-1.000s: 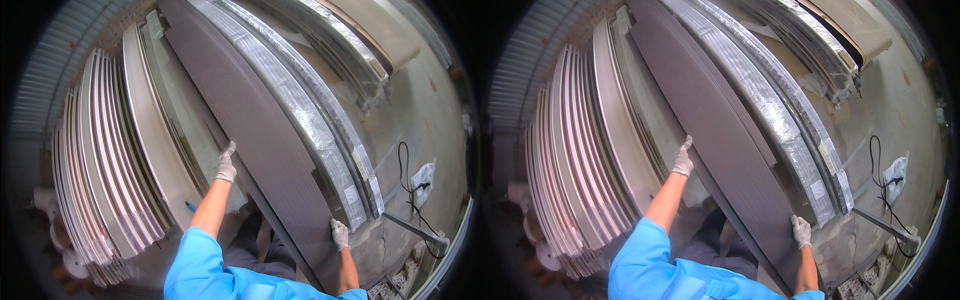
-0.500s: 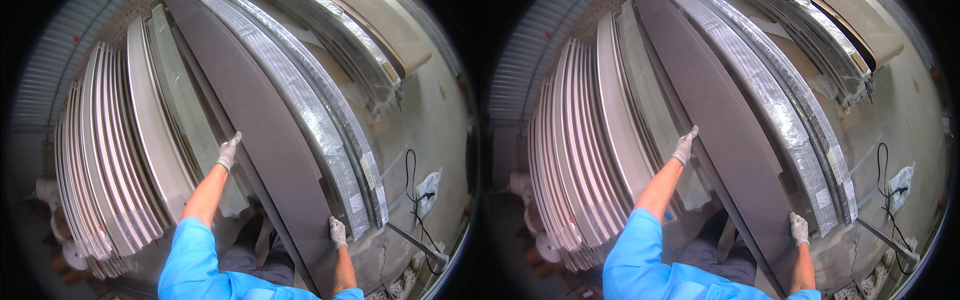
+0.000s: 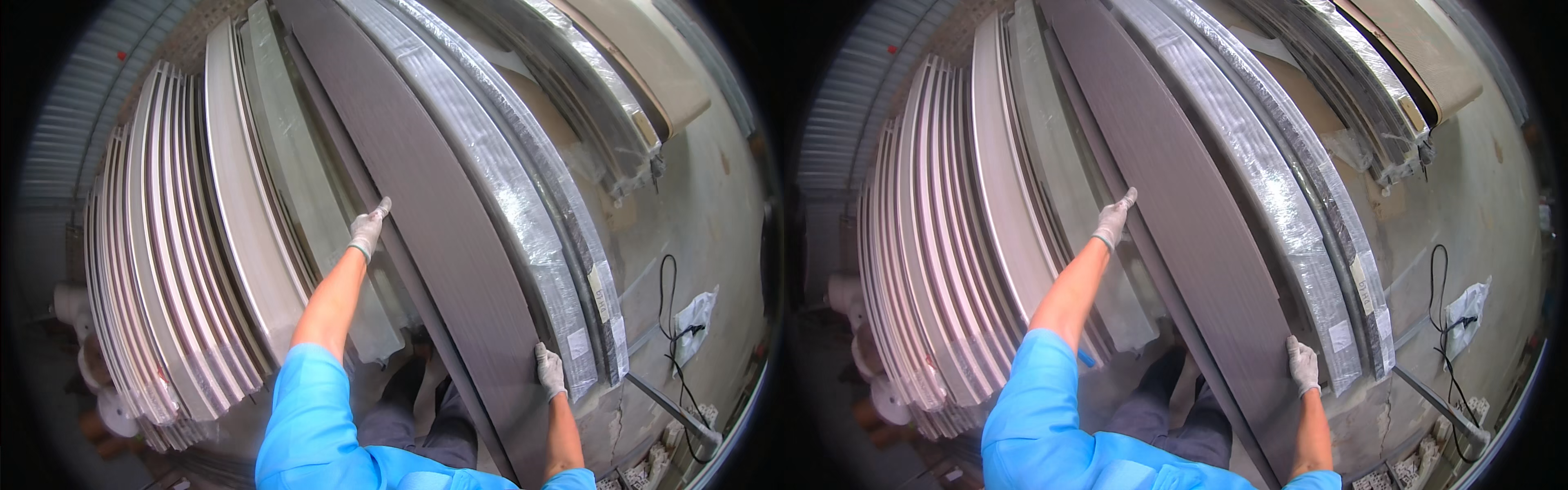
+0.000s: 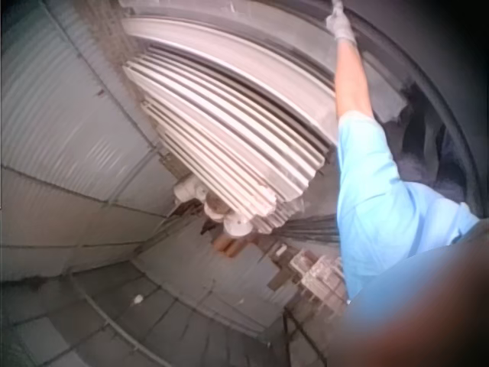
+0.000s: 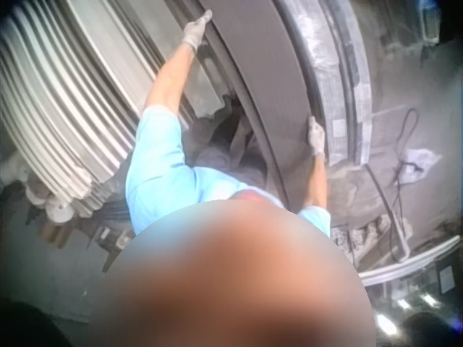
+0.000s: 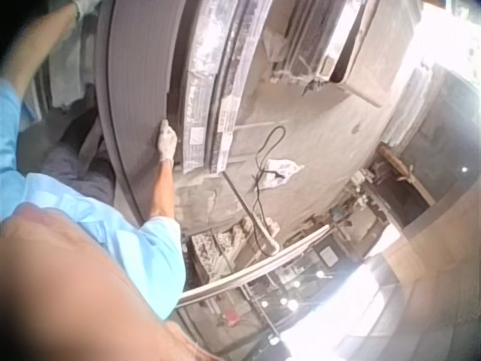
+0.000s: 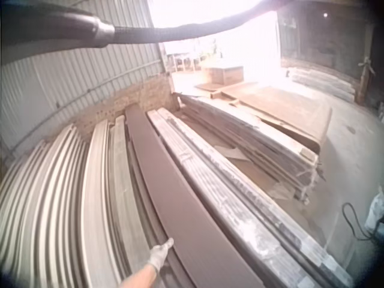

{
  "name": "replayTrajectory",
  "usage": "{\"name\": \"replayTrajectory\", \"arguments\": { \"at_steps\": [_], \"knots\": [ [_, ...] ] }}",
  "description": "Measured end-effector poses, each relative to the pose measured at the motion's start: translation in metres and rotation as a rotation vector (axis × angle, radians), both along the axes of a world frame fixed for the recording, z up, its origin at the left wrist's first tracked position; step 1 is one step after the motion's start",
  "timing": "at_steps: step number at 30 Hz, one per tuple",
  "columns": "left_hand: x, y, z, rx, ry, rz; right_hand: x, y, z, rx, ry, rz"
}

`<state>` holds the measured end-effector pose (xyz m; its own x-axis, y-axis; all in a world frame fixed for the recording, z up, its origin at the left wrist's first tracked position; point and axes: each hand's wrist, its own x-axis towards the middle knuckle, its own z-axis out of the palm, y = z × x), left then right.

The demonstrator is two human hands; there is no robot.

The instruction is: The person picks up a large panel and places it on a workbench. They then use a blue utility knife to cut and fit black sealant strips into grooves along the panel edges. After fitting the strips, the person stacks the panel with others.

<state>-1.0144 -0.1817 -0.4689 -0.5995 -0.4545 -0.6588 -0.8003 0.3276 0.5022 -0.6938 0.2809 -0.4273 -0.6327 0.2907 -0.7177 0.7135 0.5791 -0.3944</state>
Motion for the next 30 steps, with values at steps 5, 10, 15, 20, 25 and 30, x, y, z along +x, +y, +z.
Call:
{"name": "replayTrajectory", "arguments": {
  "at_steps": [5,10,15,20,25,30],
  "knots": [
    [-0.035,-0.011,0.007,-0.150,0.055,-0.043,-0.036,-0.018,0.000,-0.042,0.055,-0.018],
    [-0.018,-0.013,0.006,0.039,0.249,0.058,-0.043,-0.014,-0.002,-0.131,0.132,-0.004],
    [0.121,0.014,0.010,0.380,0.097,-0.066,0.037,0.035,0.024,-0.106,-0.088,0.096],
    [0.228,0.074,0.006,0.242,0.033,-0.274,0.100,0.057,0.006,-0.092,-0.220,-0.070],
    [0.213,0.072,-0.006,0.064,0.108,-0.186,0.080,0.036,0.001,-0.181,-0.106,-0.157],
    [0.123,0.026,-0.032,0.091,0.270,-0.061,-0.023,-0.018,0.017,-0.032,-0.076,-0.092]
  ]
}}
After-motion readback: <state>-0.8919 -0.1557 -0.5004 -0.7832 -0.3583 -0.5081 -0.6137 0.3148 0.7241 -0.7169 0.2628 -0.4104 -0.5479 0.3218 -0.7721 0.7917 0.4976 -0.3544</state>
